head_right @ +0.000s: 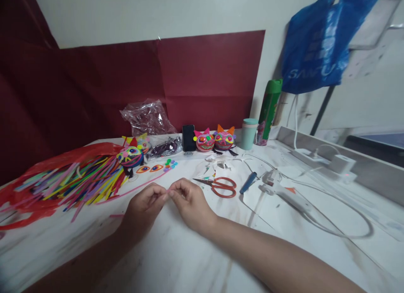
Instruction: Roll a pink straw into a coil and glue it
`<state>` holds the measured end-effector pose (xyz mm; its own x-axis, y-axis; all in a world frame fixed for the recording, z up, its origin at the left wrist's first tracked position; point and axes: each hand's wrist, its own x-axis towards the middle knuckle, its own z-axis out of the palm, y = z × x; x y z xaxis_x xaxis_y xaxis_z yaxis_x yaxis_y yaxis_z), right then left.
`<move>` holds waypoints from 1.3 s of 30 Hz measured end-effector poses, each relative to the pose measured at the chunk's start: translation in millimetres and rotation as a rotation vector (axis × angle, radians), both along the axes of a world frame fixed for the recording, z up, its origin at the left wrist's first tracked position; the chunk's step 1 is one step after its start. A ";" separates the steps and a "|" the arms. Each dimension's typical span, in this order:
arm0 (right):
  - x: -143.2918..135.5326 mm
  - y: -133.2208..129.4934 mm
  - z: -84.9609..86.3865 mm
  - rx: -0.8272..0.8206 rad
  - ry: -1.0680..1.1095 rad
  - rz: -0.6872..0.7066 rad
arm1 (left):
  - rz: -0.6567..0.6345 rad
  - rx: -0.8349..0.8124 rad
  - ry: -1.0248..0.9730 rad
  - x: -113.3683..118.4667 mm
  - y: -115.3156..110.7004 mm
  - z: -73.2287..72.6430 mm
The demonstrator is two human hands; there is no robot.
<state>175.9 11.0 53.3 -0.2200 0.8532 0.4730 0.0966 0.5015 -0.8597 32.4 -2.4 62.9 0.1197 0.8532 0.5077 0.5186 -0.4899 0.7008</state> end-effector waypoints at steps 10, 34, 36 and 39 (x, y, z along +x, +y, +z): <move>14.1 7.6 5.2 0.596 -0.562 0.045 | 0.003 0.289 0.372 -4.7 4.6 -7.9; 9.5 5.1 5.3 0.409 -0.402 0.000 | -0.029 0.170 0.309 -8.3 5.7 -0.7; 12.5 6.9 5.7 0.506 -0.497 0.031 | -0.042 0.213 0.348 -7.1 5.1 -2.1; 14.7 8.3 7.1 0.520 -0.539 0.075 | -0.044 0.246 0.351 -5.8 3.9 -1.3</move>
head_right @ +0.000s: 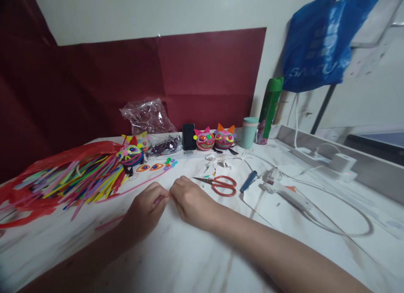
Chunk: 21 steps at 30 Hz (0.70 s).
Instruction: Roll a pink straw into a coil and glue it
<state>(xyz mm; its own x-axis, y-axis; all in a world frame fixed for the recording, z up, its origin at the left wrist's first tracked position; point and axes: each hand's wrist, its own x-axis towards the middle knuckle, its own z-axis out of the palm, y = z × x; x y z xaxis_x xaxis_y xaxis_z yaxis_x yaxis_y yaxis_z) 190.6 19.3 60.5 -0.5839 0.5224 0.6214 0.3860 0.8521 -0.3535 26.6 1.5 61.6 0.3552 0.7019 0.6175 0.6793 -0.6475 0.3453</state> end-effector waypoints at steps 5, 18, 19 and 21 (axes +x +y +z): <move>-7.5 -1.3 -1.1 -0.408 0.321 -0.026 | 0.076 -0.133 -0.244 0.9 -1.4 4.7; -11.9 -7.3 -6.9 -0.314 0.391 -0.111 | 0.061 -0.232 -0.216 -0.4 0.4 5.3; -10.5 -6.5 -6.0 -0.272 0.347 -0.107 | 0.053 -0.224 -0.167 -1.9 1.5 5.4; -7.9 -4.9 -4.7 -0.172 0.251 -0.088 | 0.036 -0.158 -0.067 -4.2 2.8 5.0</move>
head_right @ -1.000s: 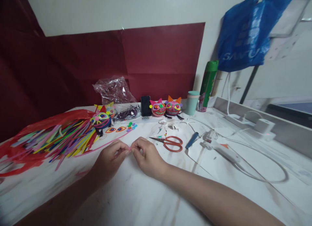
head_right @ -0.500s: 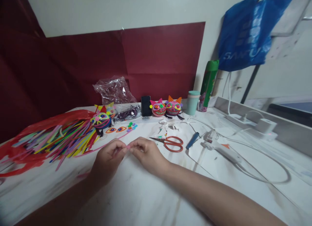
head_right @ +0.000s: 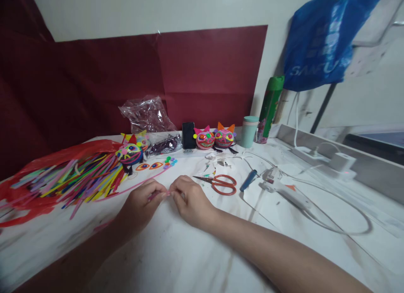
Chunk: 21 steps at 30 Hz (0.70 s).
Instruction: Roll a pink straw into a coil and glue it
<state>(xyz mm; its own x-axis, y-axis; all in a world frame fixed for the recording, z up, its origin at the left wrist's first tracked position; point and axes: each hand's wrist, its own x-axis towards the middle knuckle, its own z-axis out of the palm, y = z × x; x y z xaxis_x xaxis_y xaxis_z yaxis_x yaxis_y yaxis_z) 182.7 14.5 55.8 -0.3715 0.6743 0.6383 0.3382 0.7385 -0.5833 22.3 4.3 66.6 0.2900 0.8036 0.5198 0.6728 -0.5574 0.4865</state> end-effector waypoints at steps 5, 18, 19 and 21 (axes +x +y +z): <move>2.5 1.4 3.3 0.100 -0.105 0.045 | -0.040 0.143 0.070 0.2 -1.7 -1.1; -7.1 -2.8 -5.2 -0.323 0.278 -0.007 | 0.048 -0.049 -0.155 6.3 -5.2 -1.0; -5.7 -1.8 -4.1 -0.292 0.239 -0.011 | 0.037 -0.047 -0.114 4.6 -3.9 -1.0; -2.9 0.1 -1.2 -0.214 0.153 -0.013 | 0.019 -0.014 -0.036 1.6 -1.5 -1.1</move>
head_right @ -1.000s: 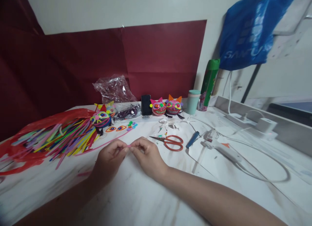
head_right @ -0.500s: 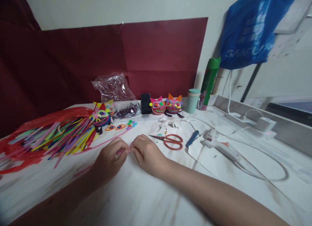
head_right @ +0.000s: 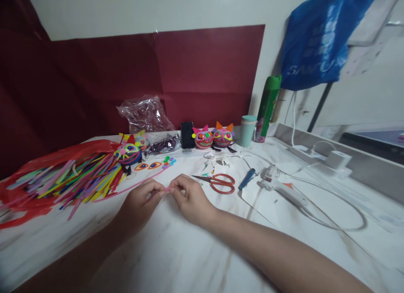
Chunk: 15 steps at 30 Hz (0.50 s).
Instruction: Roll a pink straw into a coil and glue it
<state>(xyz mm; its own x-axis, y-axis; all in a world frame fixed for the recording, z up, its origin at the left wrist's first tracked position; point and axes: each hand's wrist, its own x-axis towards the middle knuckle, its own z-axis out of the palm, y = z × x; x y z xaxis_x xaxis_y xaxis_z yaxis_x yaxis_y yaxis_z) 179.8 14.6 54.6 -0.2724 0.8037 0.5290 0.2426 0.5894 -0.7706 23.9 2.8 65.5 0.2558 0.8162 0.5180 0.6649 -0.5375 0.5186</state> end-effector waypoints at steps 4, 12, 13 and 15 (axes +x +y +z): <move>3.9 1.4 5.2 0.138 -0.148 0.015 | -0.018 0.113 0.105 -1.7 1.5 -0.3; 7.8 2.3 4.9 0.366 -0.320 0.058 | -0.042 0.101 0.145 -1.6 0.9 -0.3; 8.6 2.4 4.8 0.404 -0.349 0.066 | -0.049 0.097 0.146 -1.8 0.9 -0.2; 9.7 2.1 5.1 0.454 -0.407 0.076 | -0.065 0.115 0.165 -1.7 0.3 0.5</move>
<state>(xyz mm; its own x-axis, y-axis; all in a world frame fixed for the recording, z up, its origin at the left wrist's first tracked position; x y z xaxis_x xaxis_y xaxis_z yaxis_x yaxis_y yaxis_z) 189.5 16.8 59.6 -0.5723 0.4929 0.6553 0.4088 0.8643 -0.2931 22.2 3.1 66.0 0.3952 0.7333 0.5533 0.6973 -0.6316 0.3389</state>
